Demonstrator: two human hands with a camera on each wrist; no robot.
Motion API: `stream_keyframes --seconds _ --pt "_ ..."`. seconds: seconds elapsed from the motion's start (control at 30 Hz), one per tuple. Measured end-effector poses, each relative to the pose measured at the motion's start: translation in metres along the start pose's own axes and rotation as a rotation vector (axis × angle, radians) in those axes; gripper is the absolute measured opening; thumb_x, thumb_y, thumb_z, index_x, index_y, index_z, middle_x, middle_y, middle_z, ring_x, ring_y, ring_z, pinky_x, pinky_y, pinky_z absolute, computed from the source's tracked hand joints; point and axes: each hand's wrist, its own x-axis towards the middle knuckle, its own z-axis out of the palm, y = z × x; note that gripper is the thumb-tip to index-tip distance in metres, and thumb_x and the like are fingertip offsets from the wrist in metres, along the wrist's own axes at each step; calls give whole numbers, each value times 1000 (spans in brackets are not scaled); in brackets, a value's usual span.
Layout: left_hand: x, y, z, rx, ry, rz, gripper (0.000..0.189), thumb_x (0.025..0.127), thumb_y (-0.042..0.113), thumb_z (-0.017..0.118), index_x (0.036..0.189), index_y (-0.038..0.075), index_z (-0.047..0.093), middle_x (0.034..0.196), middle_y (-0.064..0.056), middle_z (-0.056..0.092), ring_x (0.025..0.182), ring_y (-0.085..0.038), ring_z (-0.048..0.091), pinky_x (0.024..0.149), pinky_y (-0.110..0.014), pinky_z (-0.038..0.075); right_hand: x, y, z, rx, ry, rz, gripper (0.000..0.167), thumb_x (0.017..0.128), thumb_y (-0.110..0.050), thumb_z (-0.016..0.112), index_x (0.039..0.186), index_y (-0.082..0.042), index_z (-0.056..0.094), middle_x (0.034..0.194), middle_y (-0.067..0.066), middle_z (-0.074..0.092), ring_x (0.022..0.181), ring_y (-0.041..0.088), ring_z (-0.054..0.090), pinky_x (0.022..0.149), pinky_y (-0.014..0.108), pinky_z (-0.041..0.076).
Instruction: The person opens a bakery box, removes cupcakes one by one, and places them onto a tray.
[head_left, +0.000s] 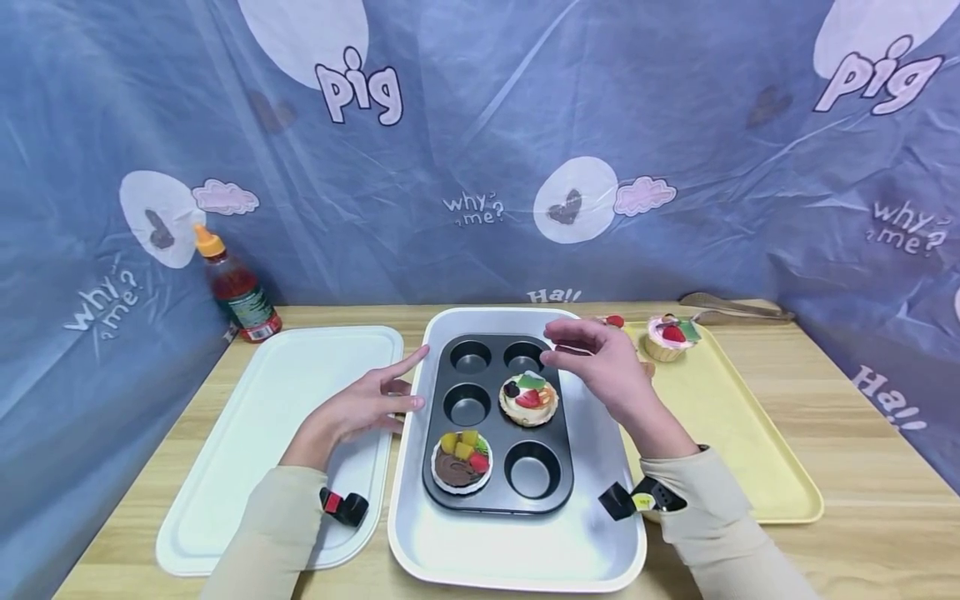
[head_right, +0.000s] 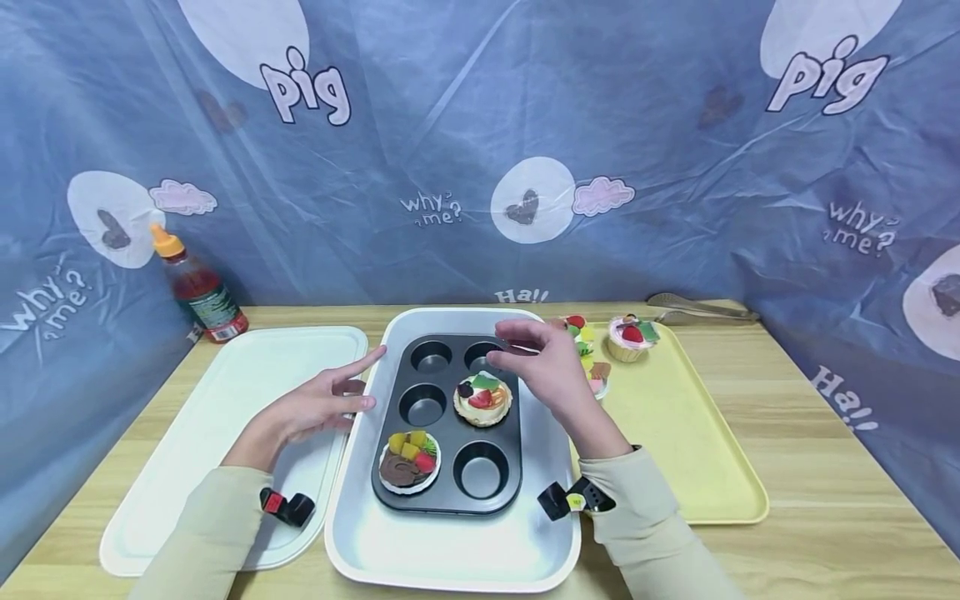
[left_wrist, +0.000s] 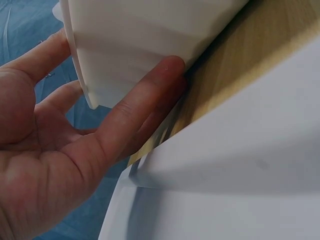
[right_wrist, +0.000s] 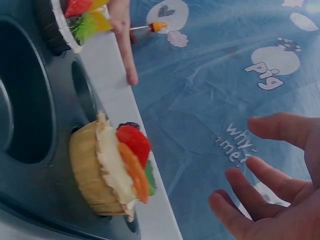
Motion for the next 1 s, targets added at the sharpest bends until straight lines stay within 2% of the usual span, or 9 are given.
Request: stream_keyframes --seconds 0.1,0.2,0.6,0.83,1.0 --pt "0 0 0 -3 -2 -3 86 95 15 71 161 37 21 135 -29 44 106 -28 66 89 -49 60 2 4 4 -32 -39 20 46 89 -14 77 133 -3 64 134 21 64 127 36 60 106 41 52" --pt "-1 0 0 0 -11 6 86 95 15 71 161 36 19 135 -30 44 106 -28 66 89 -49 60 4 9 8 -80 -80 33 49 89 -16 78 133 -4 64 135 20 64 128 38 58 106 49 50" --pt "0 0 -1 4 -5 8 85 96 14 70 161 36 20 136 -30 45 106 -28 66 88 -49 60 7 18 19 -139 -180 52 59 84 -17 81 137 -1 60 141 22 59 135 41 51 110 53 45" --pt "0 0 -1 4 -9 7 85 95 15 70 161 36 20 135 -30 45 105 -28 67 88 -50 60 8 20 20 -171 -228 91 64 83 -19 83 140 -3 58 143 21 57 135 39 51 110 53 45" --pt "-1 0 0 1 -5 1 84 96 14 69 161 36 20 135 -29 45 105 -27 66 88 -50 60 9 24 19 -203 -257 86 66 82 -19 84 140 -2 58 141 22 59 132 38 54 110 53 45"
